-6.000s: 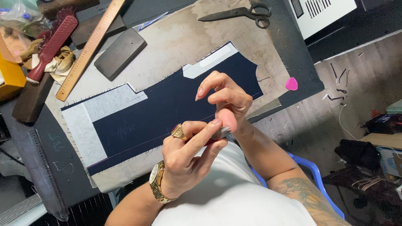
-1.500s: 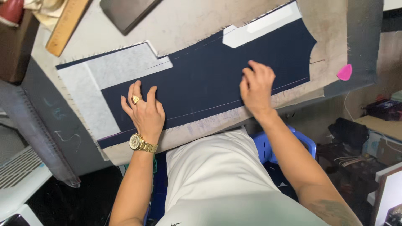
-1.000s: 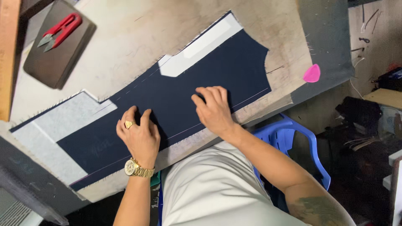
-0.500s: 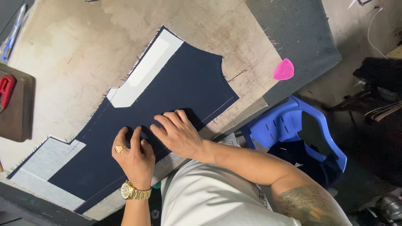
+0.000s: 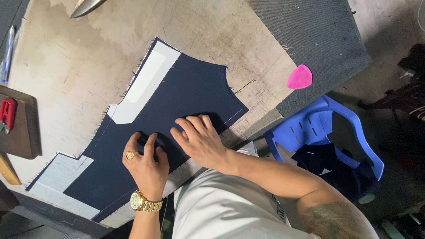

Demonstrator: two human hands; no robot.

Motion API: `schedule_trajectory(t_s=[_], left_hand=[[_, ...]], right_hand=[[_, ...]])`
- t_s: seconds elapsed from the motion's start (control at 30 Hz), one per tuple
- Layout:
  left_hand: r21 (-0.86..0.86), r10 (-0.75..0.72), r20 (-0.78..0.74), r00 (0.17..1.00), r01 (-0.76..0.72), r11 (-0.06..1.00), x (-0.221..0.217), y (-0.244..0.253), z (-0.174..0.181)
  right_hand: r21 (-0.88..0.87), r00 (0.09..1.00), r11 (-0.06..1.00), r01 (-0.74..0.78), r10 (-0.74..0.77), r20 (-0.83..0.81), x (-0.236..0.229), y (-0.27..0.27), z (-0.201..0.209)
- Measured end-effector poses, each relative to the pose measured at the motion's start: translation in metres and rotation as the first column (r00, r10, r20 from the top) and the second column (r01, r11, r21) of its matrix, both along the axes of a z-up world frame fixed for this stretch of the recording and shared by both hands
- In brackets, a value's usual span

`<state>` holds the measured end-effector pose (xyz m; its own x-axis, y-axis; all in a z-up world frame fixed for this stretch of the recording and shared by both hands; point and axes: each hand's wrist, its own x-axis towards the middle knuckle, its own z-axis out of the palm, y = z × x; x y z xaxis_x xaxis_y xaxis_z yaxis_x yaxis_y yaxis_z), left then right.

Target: The person marks lines on blue fabric with a small piece of chalk, briefly presses the material with an iron, and then uses large scissors to cut out a pattern while metal weights hold the fabric in place.

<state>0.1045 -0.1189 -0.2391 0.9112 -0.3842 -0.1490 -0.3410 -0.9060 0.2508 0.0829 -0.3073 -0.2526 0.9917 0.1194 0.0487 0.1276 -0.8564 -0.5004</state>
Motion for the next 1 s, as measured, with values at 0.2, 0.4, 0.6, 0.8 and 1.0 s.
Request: schedule_trajectory(t_s=[0.2, 0.4, 0.6, 0.8, 1.0], left_hand=[[0.052, -0.028, -0.006, 1.000, 0.028, 0.998, -0.005, -0.001, -0.018], [-0.016, 0.096, 0.058, 0.994, -0.095, 0.995, -0.006, 0.011, -0.023], [0.010, 0.300, 0.156, 0.941, -0.306, 0.952, -0.013, 0.067, -0.027], [-0.066, 0.364, 0.135, 0.922, -0.358, 0.931, -0.030, 0.098, -0.031], [-0.130, 0.473, 0.192, 0.860, -0.455, 0.881, -0.049, 0.122, -0.031]], right_hand=[[0.189, 0.990, 0.982, 0.025, -0.051, 0.130, -0.006, -0.010, -0.018], [0.158, 0.967, 0.982, -0.100, 0.059, 0.246, 0.019, -0.013, -0.006], [0.066, 0.956, 0.988, -0.141, 0.118, 0.270, 0.025, -0.009, -0.010], [0.032, 0.951, 0.982, -0.188, 0.174, 0.254, 0.019, -0.001, -0.019], [-0.063, 0.945, 0.978, -0.197, 0.206, 0.254, 0.005, 0.002, -0.057]])
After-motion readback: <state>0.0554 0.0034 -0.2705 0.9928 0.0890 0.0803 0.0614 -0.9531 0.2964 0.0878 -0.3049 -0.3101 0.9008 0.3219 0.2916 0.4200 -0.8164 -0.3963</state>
